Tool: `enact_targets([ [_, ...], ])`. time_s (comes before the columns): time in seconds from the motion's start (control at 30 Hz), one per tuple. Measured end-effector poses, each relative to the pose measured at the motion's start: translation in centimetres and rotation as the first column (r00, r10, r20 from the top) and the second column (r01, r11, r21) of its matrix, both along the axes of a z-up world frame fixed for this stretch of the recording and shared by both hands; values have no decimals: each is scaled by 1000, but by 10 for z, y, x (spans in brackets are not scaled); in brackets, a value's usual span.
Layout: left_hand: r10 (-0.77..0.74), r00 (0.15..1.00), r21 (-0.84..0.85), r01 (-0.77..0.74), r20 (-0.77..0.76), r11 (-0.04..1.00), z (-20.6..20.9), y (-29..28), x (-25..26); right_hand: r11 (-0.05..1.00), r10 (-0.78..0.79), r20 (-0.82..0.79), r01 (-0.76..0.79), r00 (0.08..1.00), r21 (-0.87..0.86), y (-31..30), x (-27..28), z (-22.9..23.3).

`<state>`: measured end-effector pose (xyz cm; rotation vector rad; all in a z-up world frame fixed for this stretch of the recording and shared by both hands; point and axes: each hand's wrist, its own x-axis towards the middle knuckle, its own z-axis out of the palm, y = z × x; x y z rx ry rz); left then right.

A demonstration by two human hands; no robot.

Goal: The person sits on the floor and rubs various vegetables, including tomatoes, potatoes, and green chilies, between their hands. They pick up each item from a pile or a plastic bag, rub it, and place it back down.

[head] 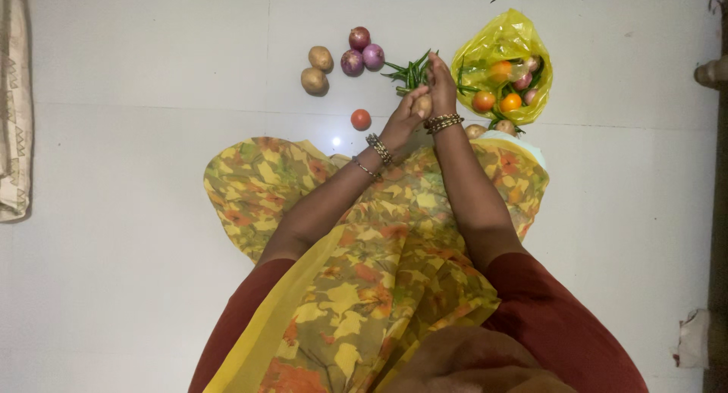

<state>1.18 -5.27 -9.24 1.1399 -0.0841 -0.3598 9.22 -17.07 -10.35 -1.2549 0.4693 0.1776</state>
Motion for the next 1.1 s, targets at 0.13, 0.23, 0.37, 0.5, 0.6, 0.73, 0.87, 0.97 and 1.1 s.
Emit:
enact_targets([
  [0.13, 101, 917, -235, -204, -386, 950, 5, -3, 1, 957, 89, 212, -25, 973, -288, 7, -4, -13],
  [0.23, 233, 951, -252, -281, -203, 926, 1, 17, 16, 873, 299, 279, -144, 913, -465, 44, -24, -12],
  [0.37, 284, 921, -318, -362, -267, 876, -6, 55, 33, 612, 607, 324, -166, 726, -774, 83, -54, 3],
  [0.5, 253, 923, -114, -296, -290, 949, -2, 68, 38, 480, 689, 395, 25, 607, -877, 85, -68, 27],
  [0.6, 184, 930, -196, -255, -317, 947, 5, 60, 35, 376, 715, 333, 64, 615, -924, 70, -59, 50],
  [0.73, 25, 949, -372, -148, -315, 916, 17, 57, 28, 480, 747, 340, -110, 571, -870, 46, -45, 74],
  [0.87, 19, 950, -313, -122, -311, 942, 37, 55, 25, 721, 650, 150, -543, 745, -430, 39, -40, 82],
  [0.97, 61, 964, -349, -151, -257, 925, 51, 53, 27, 814, 564, 405, -568, 720, -122, 38, -39, 83],
  [1.1, 198, 949, -226, -255, -244, 940, 53, 50, 36, 787, 555, 271, -391, 786, -477, 48, -43, 87],
])
